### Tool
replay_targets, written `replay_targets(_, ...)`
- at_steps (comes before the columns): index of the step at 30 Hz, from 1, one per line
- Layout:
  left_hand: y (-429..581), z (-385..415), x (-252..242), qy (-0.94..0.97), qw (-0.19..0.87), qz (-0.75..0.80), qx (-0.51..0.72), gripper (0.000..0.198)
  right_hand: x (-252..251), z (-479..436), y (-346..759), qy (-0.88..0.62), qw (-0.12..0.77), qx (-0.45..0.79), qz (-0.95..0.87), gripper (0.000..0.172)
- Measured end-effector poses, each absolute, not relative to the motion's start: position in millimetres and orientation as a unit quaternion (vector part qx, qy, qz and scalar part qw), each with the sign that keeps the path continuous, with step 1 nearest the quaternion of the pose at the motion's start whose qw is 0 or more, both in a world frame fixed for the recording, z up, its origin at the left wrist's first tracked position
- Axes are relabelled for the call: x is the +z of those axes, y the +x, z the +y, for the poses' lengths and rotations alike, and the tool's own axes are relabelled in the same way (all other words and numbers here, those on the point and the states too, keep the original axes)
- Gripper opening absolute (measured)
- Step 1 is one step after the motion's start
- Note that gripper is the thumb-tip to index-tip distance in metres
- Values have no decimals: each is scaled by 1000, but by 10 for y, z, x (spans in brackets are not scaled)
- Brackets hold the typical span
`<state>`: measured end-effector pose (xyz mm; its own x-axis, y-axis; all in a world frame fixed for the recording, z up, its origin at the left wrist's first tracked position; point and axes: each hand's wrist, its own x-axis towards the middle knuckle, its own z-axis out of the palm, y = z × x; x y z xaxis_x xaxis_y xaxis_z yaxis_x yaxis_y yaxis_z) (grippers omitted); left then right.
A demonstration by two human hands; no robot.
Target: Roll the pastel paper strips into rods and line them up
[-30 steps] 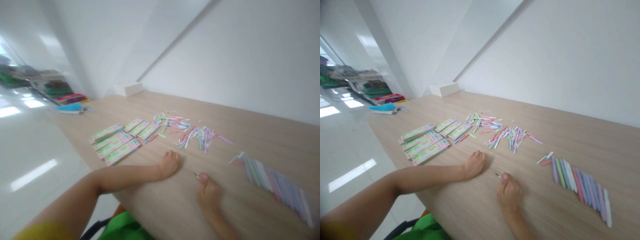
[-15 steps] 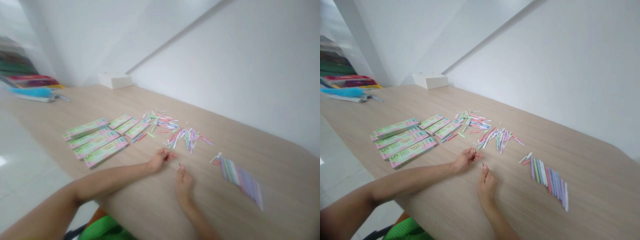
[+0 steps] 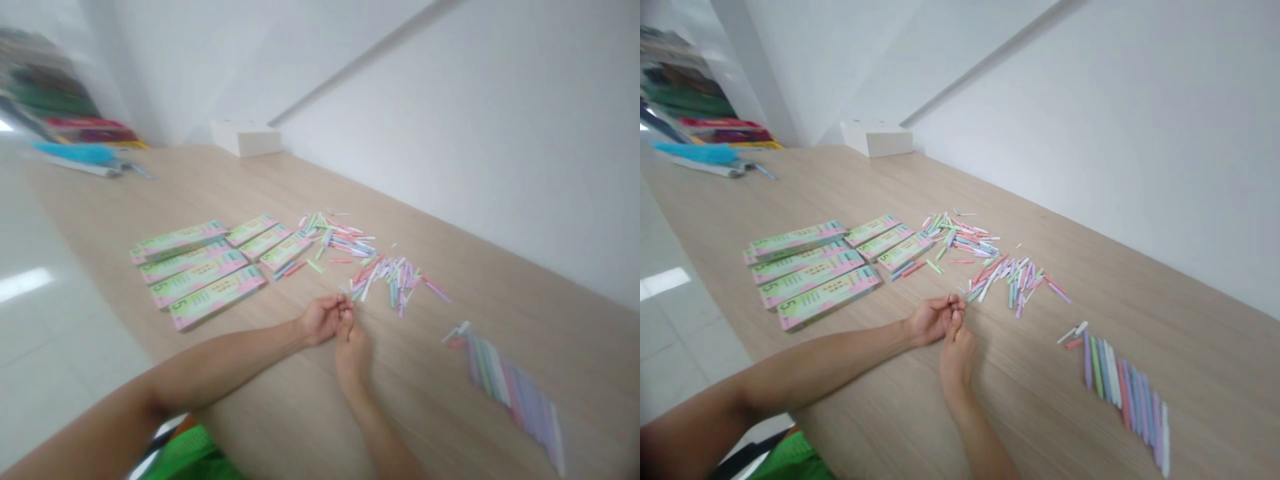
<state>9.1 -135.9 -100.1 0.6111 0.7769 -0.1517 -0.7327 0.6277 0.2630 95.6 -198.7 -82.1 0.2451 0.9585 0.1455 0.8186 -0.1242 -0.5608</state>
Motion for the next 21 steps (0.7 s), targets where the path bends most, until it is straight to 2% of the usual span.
replay_targets(9,127,-1421,-1046,102,906,102,397,5,-829,-2003,1015,-745,223,106,-619,70)
replay_targets(15,368,-1430,-1031,141,881,171,419,4,-863,-1908,955,-731,315,101,-597,67)
replay_targets(21,374,-1370,-1019,145,877,186,420,1,-921,-1846,957,-731,340,142,-574,70)
